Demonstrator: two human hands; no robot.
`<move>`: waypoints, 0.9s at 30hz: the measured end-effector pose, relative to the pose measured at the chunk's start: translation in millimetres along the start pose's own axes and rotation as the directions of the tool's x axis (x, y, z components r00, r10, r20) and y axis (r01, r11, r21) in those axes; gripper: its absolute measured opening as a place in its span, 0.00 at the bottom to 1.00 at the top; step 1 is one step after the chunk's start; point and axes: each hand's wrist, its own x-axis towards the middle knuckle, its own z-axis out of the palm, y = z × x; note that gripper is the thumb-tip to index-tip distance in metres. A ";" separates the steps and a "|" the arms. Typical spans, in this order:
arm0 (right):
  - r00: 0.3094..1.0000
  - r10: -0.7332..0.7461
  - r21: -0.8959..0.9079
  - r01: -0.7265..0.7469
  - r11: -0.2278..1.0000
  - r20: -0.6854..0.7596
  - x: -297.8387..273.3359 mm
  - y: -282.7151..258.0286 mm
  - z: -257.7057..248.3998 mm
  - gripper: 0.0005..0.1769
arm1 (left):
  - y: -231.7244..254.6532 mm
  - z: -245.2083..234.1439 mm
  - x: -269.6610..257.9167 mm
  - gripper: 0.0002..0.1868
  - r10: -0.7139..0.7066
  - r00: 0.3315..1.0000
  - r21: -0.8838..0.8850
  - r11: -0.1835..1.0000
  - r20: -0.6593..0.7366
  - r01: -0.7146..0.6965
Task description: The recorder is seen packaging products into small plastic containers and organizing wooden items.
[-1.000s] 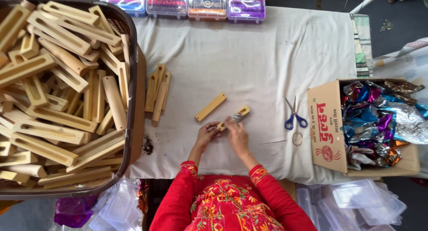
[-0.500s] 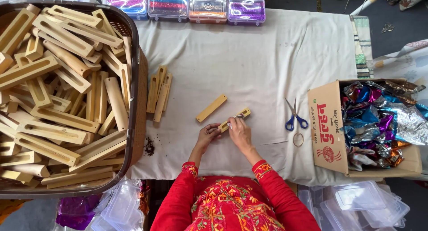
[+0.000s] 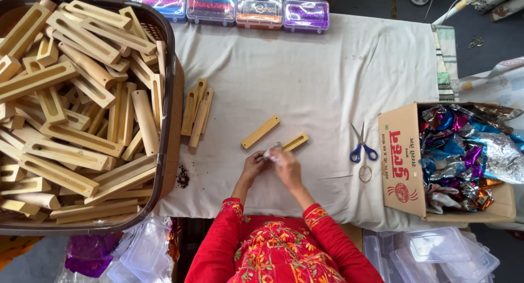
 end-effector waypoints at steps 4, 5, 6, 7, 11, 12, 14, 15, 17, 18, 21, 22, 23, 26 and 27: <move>0.972 -0.236 -0.107 0.233 0.967 -0.017 -0.6 28.7 4.1 0.25 | 23.6 8.4 -14.0 0.20 0.016 1.000 -0.006 1.000 0.005 -0.016; 0.993 -0.113 -0.138 0.108 0.985 -0.031 3.0 45.5 -0.2 0.23 | 26.2 10.3 -15.3 0.19 0.000 1.000 -0.019 1.000 0.007 0.000; 0.999 0.011 -0.166 -0.019 0.986 -0.049 6.3 62.4 -4.6 0.21 | 28.7 12.4 -16.8 0.19 -0.017 1.000 -0.031 0.999 0.008 0.017; 0.999 0.012 -0.169 -0.020 0.985 -0.051 13.2 62.4 -13.9 0.21 | 28.2 12.9 -16.7 0.19 -0.017 1.000 -0.031 0.999 0.013 0.017; 0.984 0.027 -0.174 -0.058 0.983 -0.175 25.2 50.1 -34.3 0.21 | 28.2 13.3 -17.0 0.20 -0.016 1.000 -0.040 0.999 0.005 0.016; 0.980 0.021 -0.155 -0.052 0.987 -0.199 24.1 44.4 -35.1 0.20 | 28.2 13.0 -16.9 0.21 -0.013 1.000 -0.044 0.999 -0.003 0.013; 0.993 0.031 -0.111 -0.044 0.993 -0.111 -0.7 44.4 -10.4 0.18 | 27.2 13.5 -16.4 0.22 0.012 1.000 -0.042 0.999 -0.009 -0.012; 0.999 0.040 -0.063 -0.041 0.997 -0.019 -14.6 44.1 2.4 0.17 | 25.8 13.2 -17.5 0.24 0.034 0.999 -0.040 0.999 -0.018 -0.035; 0.999 -0.035 -0.079 0.034 0.996 -0.007 -17.1 19.9 -5.1 0.18 | 24.8 13.9 -18.5 0.25 0.046 0.999 -0.023 0.999 -0.019 -0.047; 0.994 -0.113 -0.094 0.113 0.989 0.005 -17.9 7.6 -8.2 0.19 | 24.9 13.6 -18.7 0.26 0.062 0.998 -0.006 0.998 -0.020 -0.063; 0.997 -0.069 -0.167 0.064 0.984 -0.025 -0.4 32.2 -25.0 0.14 | 32.5 19.1 -21.8 0.25 0.045 0.999 0.008 0.999 -0.031 -0.045; 0.998 -0.059 -0.167 0.053 0.985 -0.027 -0.7 33.3 -26.0 0.14 | 29.4 18.1 -24.5 0.25 0.036 0.999 0.013 0.999 -0.027 -0.036; 0.995 -0.050 -0.174 0.036 0.984 -0.081 6.1 36.6 -28.9 0.15 | 29.8 19.7 -21.5 0.25 0.038 0.998 0.000 0.999 -0.041 -0.038; 0.994 -0.001 -0.199 -0.021 0.980 -0.110 12.5 34.2 -24.4 0.14 | 30.0 18.8 -19.0 0.25 0.040 0.998 -0.018 0.999 -0.057 -0.041; 0.995 0.046 -0.219 -0.065 0.974 -0.091 11.7 31.5 -20.2 0.13 | 29.4 17.3 -19.5 0.25 0.038 0.998 -0.019 0.999 -0.055 -0.039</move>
